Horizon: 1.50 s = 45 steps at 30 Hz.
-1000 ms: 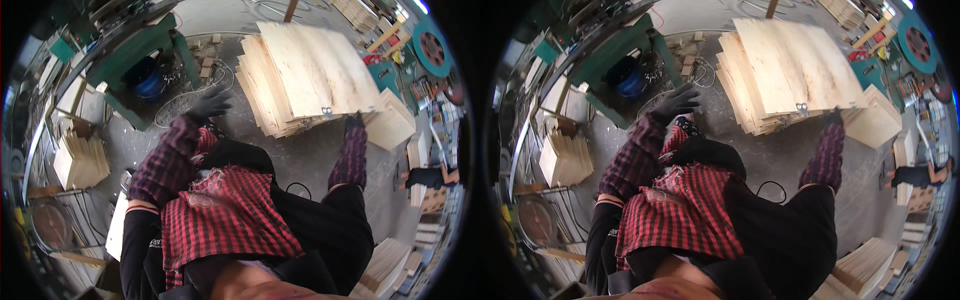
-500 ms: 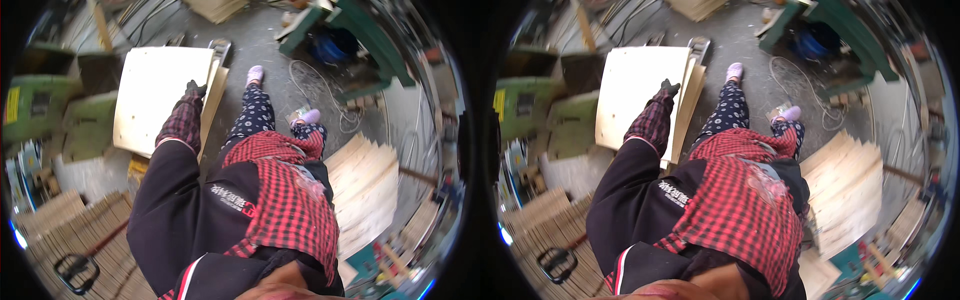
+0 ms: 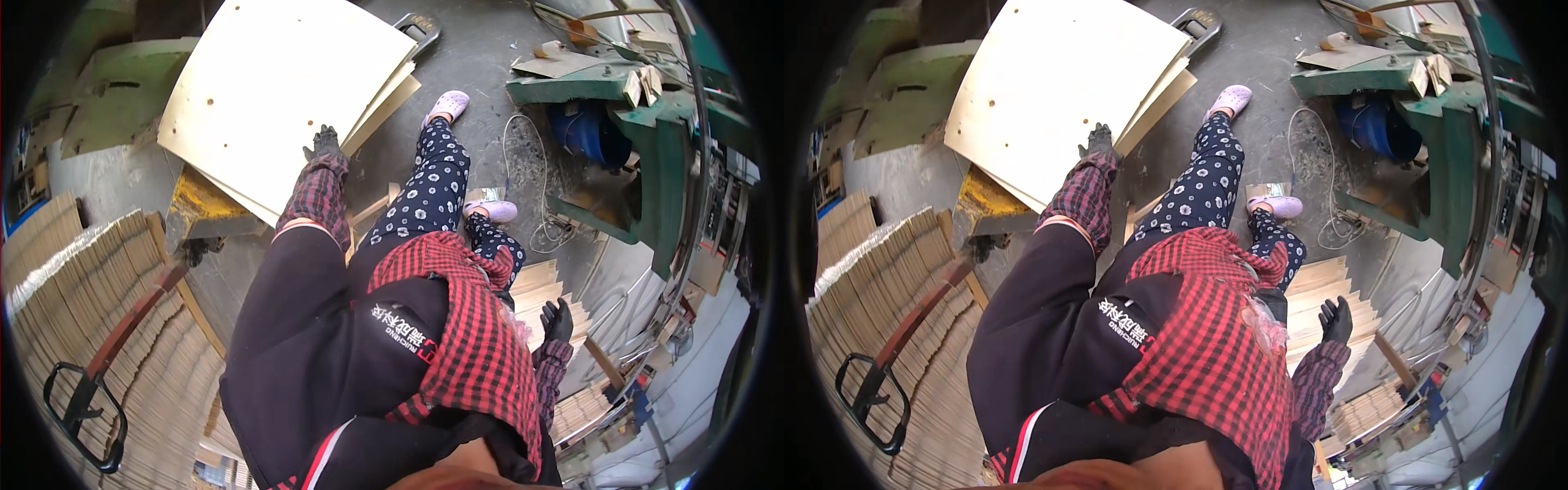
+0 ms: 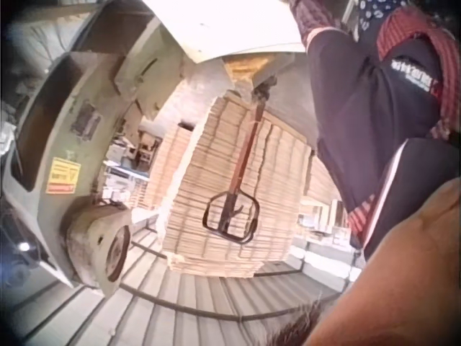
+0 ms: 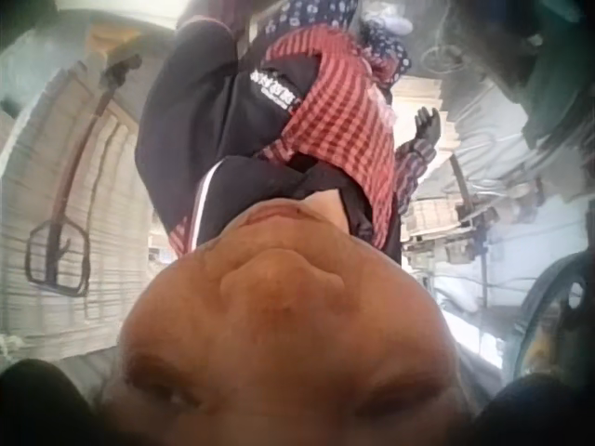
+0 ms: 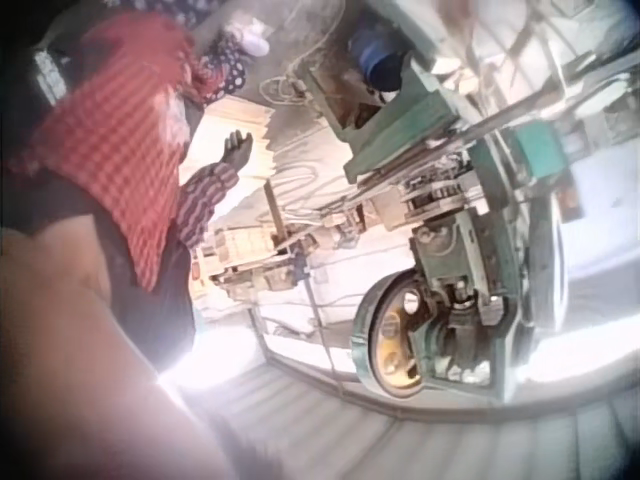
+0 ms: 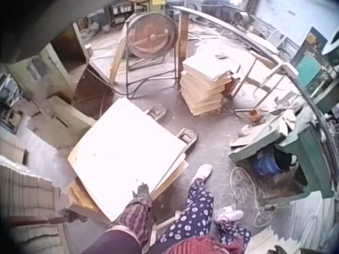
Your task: The person positions and attaches metal hinges to the edges of large plywood sheets by hand, repeating the process for multiple boards and moving them between stacks.
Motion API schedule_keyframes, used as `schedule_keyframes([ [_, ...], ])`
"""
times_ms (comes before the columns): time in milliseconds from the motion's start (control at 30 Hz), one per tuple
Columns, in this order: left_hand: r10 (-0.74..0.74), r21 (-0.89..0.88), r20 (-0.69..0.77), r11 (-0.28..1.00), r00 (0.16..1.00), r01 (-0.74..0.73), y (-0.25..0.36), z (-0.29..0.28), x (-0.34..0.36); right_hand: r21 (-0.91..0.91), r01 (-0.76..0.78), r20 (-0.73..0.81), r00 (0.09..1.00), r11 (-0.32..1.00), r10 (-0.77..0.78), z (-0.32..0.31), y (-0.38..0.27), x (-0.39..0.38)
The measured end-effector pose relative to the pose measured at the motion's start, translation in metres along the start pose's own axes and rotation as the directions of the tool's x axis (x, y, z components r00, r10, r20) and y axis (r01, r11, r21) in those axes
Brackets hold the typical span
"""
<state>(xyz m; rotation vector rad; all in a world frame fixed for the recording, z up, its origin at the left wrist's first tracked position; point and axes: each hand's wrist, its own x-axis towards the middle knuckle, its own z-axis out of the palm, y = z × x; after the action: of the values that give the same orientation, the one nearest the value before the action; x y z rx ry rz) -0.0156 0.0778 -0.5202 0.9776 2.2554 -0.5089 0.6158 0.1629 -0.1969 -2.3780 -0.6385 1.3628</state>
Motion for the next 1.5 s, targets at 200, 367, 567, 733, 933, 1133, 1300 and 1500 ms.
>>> schedule_keyframes([
  [200, 0.053, -0.131, 0.228, 0.991, 0.972, -0.023, 0.007, -0.003, -0.079, -0.005, 0.143, 0.067, 0.988, 0.99, -0.142, 0.038, -0.049, -0.001],
  [367, -0.082, -0.378, 0.421, 0.89, 0.903, 0.256, -0.01, 0.015, -0.105, -0.044, 0.11, 0.156, 0.983, 0.993, -0.102, 0.04, -0.019, -0.001],
  [567, 0.178, -0.199, 0.656, -0.897, 0.733, 0.396, -0.017, 0.047, -0.11, -0.09, -0.037, 0.053, 0.998, 0.995, 0.042, 0.018, 0.02, -0.005],
  [733, -0.058, -0.113, 0.764, -0.993, 0.643, 0.045, -0.012, -0.008, -0.104, -0.066, 0.021, 0.026, 0.999, 0.998, -0.02, 0.009, 0.014, 0.0],
  [933, 0.004, 0.007, 0.608, -1.0, 0.794, 0.0, -0.024, 0.02, -0.122, 0.017, 0.098, 0.106, 0.989, 0.995, -0.099, 0.022, 0.014, 0.011],
  [1133, 0.013, -0.253, 0.191, -0.966, 0.981, 0.062, -0.077, -0.062, -0.195, 0.068, 0.31, 0.273, 0.908, 0.948, -0.317, 0.078, -0.038, 0.03],
  [1300, -0.081, -0.565, -0.03, -0.821, 0.996, -0.084, -0.092, -0.159, -0.267, -0.359, 0.908, 0.477, -0.02, -0.215, -0.879, 0.184, -0.15, -0.009],
  [1500, 0.066, -0.752, 0.102, -0.648, 0.993, 0.12, -0.075, -0.153, -0.346, -0.545, 0.835, 0.317, 0.129, -0.069, -0.94, 0.263, -0.246, -0.063],
])
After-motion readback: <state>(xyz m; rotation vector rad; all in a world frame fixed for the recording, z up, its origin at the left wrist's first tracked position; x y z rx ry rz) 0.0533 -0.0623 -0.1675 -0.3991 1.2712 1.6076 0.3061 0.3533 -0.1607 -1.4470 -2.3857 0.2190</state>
